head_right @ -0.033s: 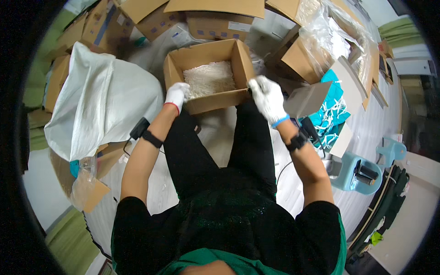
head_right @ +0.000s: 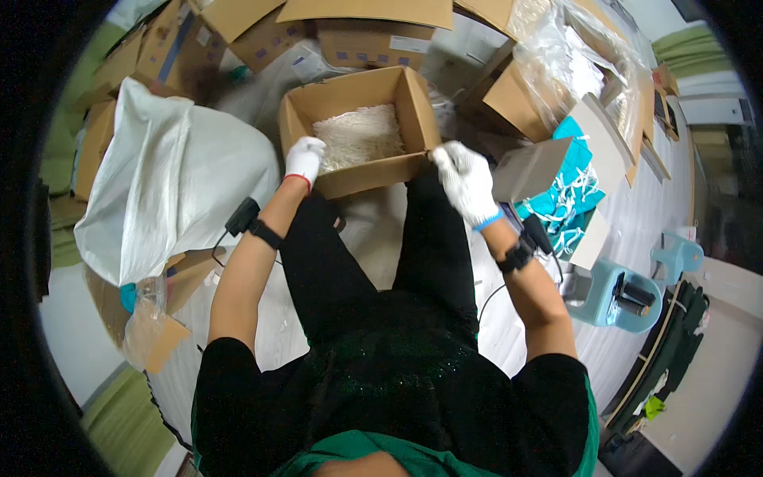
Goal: Sort face masks and place them into a box filled with protective packing material.
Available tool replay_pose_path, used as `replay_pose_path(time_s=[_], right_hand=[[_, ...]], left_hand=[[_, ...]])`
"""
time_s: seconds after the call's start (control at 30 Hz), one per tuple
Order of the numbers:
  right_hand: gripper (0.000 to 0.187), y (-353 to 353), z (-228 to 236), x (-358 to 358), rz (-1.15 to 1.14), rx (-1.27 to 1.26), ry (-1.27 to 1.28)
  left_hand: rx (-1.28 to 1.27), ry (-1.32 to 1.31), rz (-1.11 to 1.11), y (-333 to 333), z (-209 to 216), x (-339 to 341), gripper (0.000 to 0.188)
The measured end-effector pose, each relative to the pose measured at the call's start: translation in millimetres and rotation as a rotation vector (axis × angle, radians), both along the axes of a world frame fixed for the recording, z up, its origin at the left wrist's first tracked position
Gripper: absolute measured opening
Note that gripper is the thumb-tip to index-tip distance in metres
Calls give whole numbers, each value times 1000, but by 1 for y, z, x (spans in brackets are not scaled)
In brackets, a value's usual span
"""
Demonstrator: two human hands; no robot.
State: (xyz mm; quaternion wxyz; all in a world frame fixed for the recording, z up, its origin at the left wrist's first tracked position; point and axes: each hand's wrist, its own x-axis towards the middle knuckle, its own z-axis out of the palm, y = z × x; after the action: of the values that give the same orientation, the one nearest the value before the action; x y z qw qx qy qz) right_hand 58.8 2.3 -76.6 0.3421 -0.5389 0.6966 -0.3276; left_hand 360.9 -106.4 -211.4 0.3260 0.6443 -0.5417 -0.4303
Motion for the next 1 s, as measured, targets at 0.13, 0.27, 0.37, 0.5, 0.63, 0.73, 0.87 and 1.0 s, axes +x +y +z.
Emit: replay_pose_path(time_s=[0.13,0.27,0.37,0.5,0.63,0.73,0.87,1.0], right_hand=[[17,81,28,-21,-71,-54,66],[18,142,43,-76,-207,-102,182],[13,164,61,-127,-520,97,81],[13,175,22,-232,-563,-75,391],[21,143,25,-268,-423,-9,615],[45,94,17,-280,-592,-116,422],[52,39,19,-293,-474,-169,756],[53,18,22,-301,-372,69,754]], left_hand=[[-12,-680,-484,-32,-34,-10,55],[160,-724,-714,-24,-62,-18,81],[170,-730,-624,-16,-60,-33,71],[138,-725,-526,0,-42,-53,54],[-16,-478,-424,43,-10,-78,35],[-99,-408,-433,72,22,-105,30],[-114,-309,-430,96,43,-132,27],[-76,-263,-435,114,73,-148,26]])
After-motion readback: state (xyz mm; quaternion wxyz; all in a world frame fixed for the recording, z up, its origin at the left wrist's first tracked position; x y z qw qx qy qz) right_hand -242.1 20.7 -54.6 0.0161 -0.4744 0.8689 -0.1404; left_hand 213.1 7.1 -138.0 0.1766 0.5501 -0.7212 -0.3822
